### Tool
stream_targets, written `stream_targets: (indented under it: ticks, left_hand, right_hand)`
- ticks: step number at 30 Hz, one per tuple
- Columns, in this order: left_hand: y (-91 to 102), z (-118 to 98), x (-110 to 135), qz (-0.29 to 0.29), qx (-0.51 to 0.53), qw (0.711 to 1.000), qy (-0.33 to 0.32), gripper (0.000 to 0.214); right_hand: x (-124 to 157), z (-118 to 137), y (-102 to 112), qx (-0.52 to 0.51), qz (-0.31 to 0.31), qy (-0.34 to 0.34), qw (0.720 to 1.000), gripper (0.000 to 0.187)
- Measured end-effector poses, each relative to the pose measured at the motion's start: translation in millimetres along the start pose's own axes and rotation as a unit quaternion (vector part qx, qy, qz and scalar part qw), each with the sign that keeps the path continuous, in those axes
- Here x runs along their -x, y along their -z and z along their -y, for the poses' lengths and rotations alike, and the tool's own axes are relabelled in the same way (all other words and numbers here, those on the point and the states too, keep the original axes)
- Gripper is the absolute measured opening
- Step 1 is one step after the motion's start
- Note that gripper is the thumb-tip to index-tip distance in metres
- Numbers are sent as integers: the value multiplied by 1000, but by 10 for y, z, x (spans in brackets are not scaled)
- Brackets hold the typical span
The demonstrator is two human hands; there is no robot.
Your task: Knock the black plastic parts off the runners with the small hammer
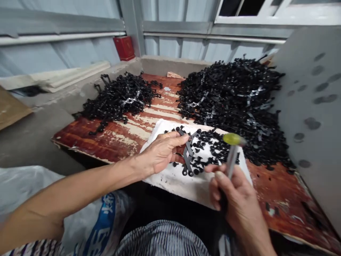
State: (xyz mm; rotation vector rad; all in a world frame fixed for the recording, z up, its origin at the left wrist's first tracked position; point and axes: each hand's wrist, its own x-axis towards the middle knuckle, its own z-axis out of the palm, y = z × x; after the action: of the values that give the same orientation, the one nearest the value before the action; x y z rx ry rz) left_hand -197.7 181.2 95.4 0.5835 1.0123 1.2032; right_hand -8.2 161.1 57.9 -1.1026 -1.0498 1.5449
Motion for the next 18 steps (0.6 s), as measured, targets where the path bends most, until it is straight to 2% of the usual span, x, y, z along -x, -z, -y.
stream_targets:
  ticks: [2,5,10,18]
  left_hand:
    - [-49,76,21,1,21,1000,-8,16]
    - [-82,166,63,-10,47,999,-19,11]
    - [-95,237,128,-50,91,994,-31,13]
    - [-37,294,232,-25,146,988,-51,5]
  right_hand:
    - [21,-56,-126,1,46,-6,999,40]
    - [44,-128,-244,-5,70,-10,997,39]
    - [102,-187,-341,-27,71,5,997,41]
    - [81,-222,-400,-60,19,42,997,38]
